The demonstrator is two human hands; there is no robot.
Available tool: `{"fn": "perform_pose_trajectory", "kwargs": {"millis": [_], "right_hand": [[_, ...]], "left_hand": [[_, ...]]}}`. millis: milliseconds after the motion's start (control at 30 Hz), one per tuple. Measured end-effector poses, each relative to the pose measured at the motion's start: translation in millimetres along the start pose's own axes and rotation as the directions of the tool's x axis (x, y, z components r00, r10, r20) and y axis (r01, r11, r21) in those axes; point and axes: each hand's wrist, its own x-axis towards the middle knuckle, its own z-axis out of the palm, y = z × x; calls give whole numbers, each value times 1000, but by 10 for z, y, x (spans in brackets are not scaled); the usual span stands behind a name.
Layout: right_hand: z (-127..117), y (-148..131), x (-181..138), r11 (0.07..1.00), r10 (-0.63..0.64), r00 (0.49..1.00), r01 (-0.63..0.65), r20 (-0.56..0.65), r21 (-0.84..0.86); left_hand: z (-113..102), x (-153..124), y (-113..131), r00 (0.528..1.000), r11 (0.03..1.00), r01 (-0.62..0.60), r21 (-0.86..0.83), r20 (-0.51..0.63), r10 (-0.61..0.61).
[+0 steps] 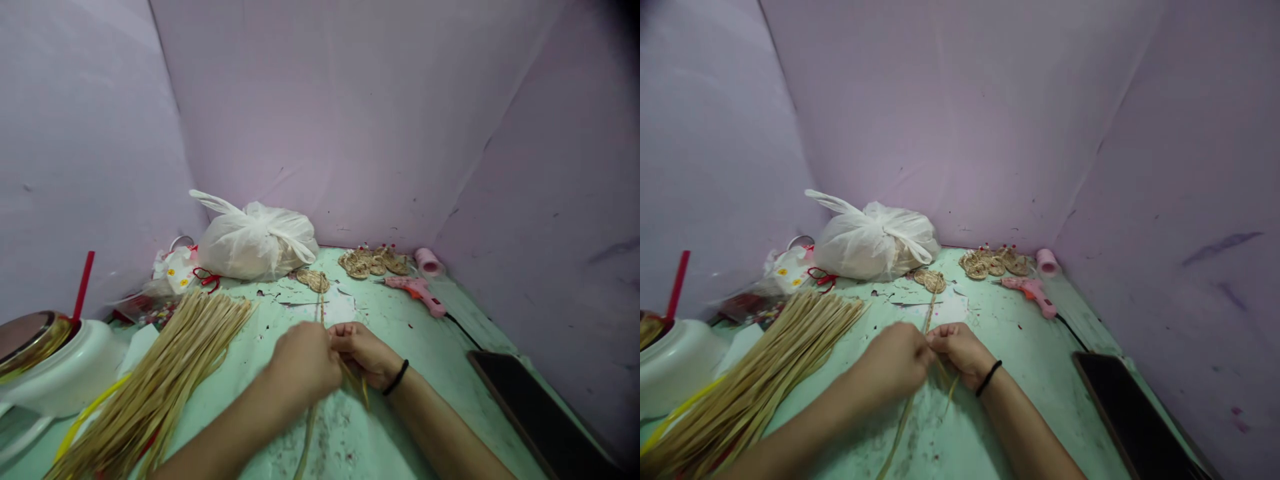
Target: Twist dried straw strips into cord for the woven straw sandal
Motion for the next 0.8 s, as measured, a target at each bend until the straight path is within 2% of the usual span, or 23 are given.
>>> {"fn": "perform_pose_trajectory", "kwargs": {"millis": [33,67,167,267,333,400,500,633,800], "right_hand": [[-10,4,1,1000,-11,1000,11,24,6],[-18,8,2,1000,-25,999,24,46,15],[-29,18,9,997,-68,995,64,77,45],[-36,11,10,996,-76,994,72,83,47],[-45,-6,3,998,-61,994,61,88,10],[-55,-27,-5,996,-69,994,73,89,-44],[-68,-36,0,982,-123,990,132,74,-133],[-63,-3,32,938,-214,975,220,51,-269],[-58,5,34,845,-290,957,267,23,-464]], "left_hand": [[-70,59,-15,998,998,6,57,-68,-2],[-123,115,-33,996,998,66,19,-56,-65],[-161,240,-105,959,931,249,-268,200,-199],[-92,300,-197,904,780,367,-507,391,-172],[-53,325,-258,872,718,426,-551,462,-163],[-35,344,-303,851,700,454,-551,502,-156],[-23,356,-326,856,721,449,-527,485,-179],[14,348,-317,904,801,377,-466,373,-208],[39,313,-311,909,870,346,-352,354,-218]]}}
